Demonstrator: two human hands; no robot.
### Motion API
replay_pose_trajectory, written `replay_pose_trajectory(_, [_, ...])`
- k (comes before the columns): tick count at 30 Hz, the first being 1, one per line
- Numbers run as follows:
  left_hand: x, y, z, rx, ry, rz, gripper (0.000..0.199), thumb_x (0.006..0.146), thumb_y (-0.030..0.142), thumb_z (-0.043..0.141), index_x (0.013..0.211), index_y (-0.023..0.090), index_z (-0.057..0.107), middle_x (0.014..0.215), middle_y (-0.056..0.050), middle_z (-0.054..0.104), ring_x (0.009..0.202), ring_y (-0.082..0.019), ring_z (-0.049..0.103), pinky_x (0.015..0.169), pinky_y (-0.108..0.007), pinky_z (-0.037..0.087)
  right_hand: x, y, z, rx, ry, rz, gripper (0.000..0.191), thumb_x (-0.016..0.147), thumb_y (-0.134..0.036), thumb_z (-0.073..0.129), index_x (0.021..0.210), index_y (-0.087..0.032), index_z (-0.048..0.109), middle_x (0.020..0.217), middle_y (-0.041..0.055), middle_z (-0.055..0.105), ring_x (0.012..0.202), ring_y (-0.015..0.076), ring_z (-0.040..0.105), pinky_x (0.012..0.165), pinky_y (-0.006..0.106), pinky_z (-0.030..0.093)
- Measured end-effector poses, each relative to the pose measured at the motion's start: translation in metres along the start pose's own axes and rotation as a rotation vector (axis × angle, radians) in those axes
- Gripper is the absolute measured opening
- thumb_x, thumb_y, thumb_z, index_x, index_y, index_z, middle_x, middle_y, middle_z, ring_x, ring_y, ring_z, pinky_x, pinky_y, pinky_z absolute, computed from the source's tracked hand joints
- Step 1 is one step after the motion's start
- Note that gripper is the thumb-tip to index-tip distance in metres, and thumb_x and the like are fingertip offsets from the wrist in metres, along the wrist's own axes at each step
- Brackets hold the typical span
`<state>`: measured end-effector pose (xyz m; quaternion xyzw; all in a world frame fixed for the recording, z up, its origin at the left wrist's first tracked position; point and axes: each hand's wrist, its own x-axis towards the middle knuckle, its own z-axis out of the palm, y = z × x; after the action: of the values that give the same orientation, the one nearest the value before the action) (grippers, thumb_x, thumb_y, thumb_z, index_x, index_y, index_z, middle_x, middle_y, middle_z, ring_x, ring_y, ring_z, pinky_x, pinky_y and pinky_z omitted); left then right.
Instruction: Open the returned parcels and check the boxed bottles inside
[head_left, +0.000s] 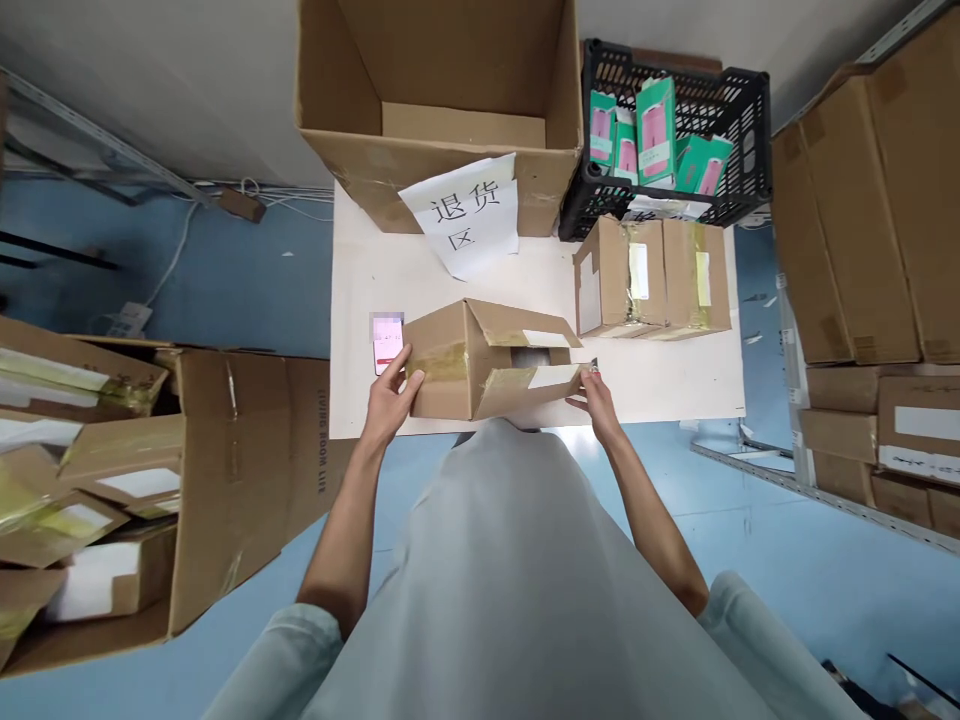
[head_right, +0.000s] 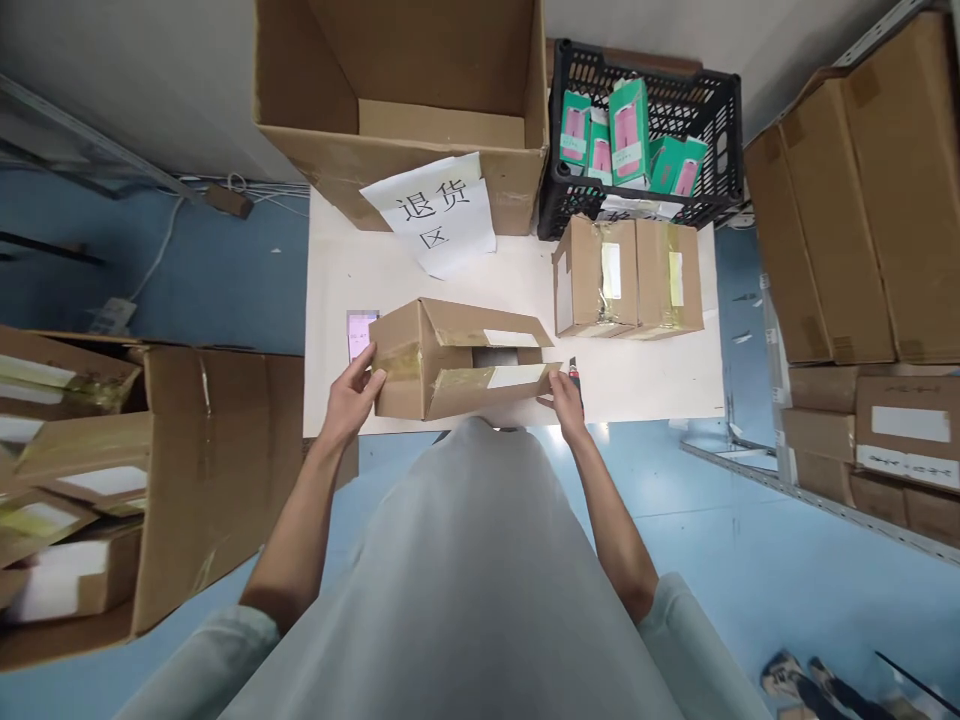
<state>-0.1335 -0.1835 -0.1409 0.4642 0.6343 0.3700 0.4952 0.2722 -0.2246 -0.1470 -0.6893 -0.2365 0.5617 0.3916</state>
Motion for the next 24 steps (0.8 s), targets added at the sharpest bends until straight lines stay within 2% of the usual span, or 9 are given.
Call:
replay_pose_trajectory(2, [0.018, -0.01, 0.022, -0.086, -0.095, -0.053, 0.094, 0.092, 0.073, 0.078, 0.168, 0.024, 0.054, 0.178, -0.015, 0.046, 0.165, -0.034, 0.044, 0.135, -0.05, 0.039, -0.005, -0.012, -0.019, -0.014, 0.069, -0.072, 0.059, 0.088, -0.079, 0.072, 0.111, -0.026, 0.07, 0.124, 0.0078, 0.073, 0.115, 0.025, 0.073, 0.092, 0.039, 0.071])
replay_pose_trajectory(4, [0.035, -0.022, 0.044, -0.174, -0.189, -0.137, 0.093, 0.096, 0.068, 0.076, 0.172, 0.026, 0.046, 0.179, -0.016, 0.044, 0.165, -0.033, 0.045, 0.131, -0.051, 0.044, -0.009, -0.022, -0.032, -0.045, 0.118, -0.136, 0.058, 0.089, -0.08, 0.07, 0.109, -0.026, 0.067, 0.121, 0.0059, 0.073, 0.115, 0.024, 0.072, 0.092, 0.039, 0.07])
replay_pose_trajectory(7, [0.052, -0.039, 0.065, -0.265, -0.264, -0.249, 0.088, 0.099, 0.061, 0.073, 0.174, 0.026, 0.042, 0.177, -0.018, 0.045, 0.162, -0.032, 0.05, 0.127, -0.05, 0.049, -0.012, -0.029, -0.036, -0.133, 0.153, -0.214, 0.057, 0.09, -0.081, 0.067, 0.107, -0.026, 0.065, 0.115, 0.0044, 0.073, 0.111, 0.0223, 0.071, 0.093, 0.038, 0.069])
replay_pose_trajectory(9, [0.059, -0.05, 0.067, -0.263, -0.247, -0.299, 0.085, 0.098, 0.057, 0.075, 0.171, 0.024, 0.046, 0.175, -0.019, 0.048, 0.161, -0.032, 0.051, 0.128, -0.05, 0.049, -0.015, -0.026, -0.028, -0.212, 0.148, -0.236, 0.058, 0.09, -0.082, 0.065, 0.105, -0.026, 0.065, 0.111, 0.0044, 0.072, 0.104, 0.0211, 0.07, 0.092, 0.039, 0.069])
replay_pose_trajectory(12, [0.058, -0.055, 0.054, -0.181, -0.145, -0.313, 0.082, 0.093, 0.052, 0.08, 0.165, 0.021, 0.054, 0.172, -0.021, 0.052, 0.157, -0.033, 0.054, 0.128, -0.051, 0.048, -0.022, -0.015, -0.008, -0.304, 0.11, -0.246, 0.06, 0.093, -0.082, 0.061, 0.11, -0.025, 0.067, 0.118, 0.0079, 0.073, 0.102, 0.0218, 0.071, 0.092, 0.041, 0.069])
replay_pose_trajectory(16, [0.035, -0.029, 0.027, -0.11, -0.046, -0.193, 0.069, 0.094, 0.057, 0.077, 0.153, 0.022, 0.064, 0.165, -0.018, 0.06, 0.151, -0.032, 0.06, 0.124, -0.049, 0.052, -0.035, -0.009, 0.005, -0.286, 0.11, -0.256, 0.07, 0.099, -0.085, 0.052, 0.123, -0.024, 0.074, 0.138, 0.0141, 0.073, 0.121, 0.0283, 0.072, 0.101, 0.049, 0.068])
replay_pose_trajectory(20, [-0.001, 0.021, 0.018, 0.05, -0.109, -0.04, 0.055, 0.105, 0.07, 0.055, 0.119, 0.023, 0.08, 0.156, -0.013, 0.067, 0.15, -0.031, 0.06, 0.122, -0.047, 0.053, -0.036, -0.021, -0.014, -0.291, 0.026, -0.242, 0.079, 0.106, -0.086, 0.037, 0.11, -0.023, 0.085, 0.133, 0.0157, 0.079, 0.133, 0.0327, 0.071, 0.118, 0.056, 0.058])
replay_pose_trajectory(22, [-0.015, 0.042, 0.021, 0.161, -0.132, 0.037, 0.054, 0.106, 0.07, 0.053, 0.102, 0.023, 0.081, 0.152, -0.012, 0.069, 0.148, -0.031, 0.061, 0.125, -0.049, 0.049, -0.028, -0.033, -0.026, -0.349, -0.017, -0.305, 0.074, 0.105, -0.083, 0.045, 0.106, -0.023, 0.088, 0.128, 0.0155, 0.081, 0.132, 0.0337, 0.072, 0.119, 0.056, 0.056])
replay_pose_trajectory(24, [-0.025, 0.055, 0.025, 0.245, -0.116, 0.076, 0.05, 0.105, 0.067, 0.056, 0.093, 0.024, 0.079, 0.15, -0.011, 0.07, 0.145, -0.032, 0.062, 0.127, -0.052, 0.046, -0.014, -0.046, -0.031, -0.408, -0.039, -0.41, 0.062, 0.101, -0.078, 0.06, 0.118, -0.024, 0.086, 0.132, 0.0145, 0.08, 0.13, 0.0332, 0.073, 0.115, 0.054, 0.059])
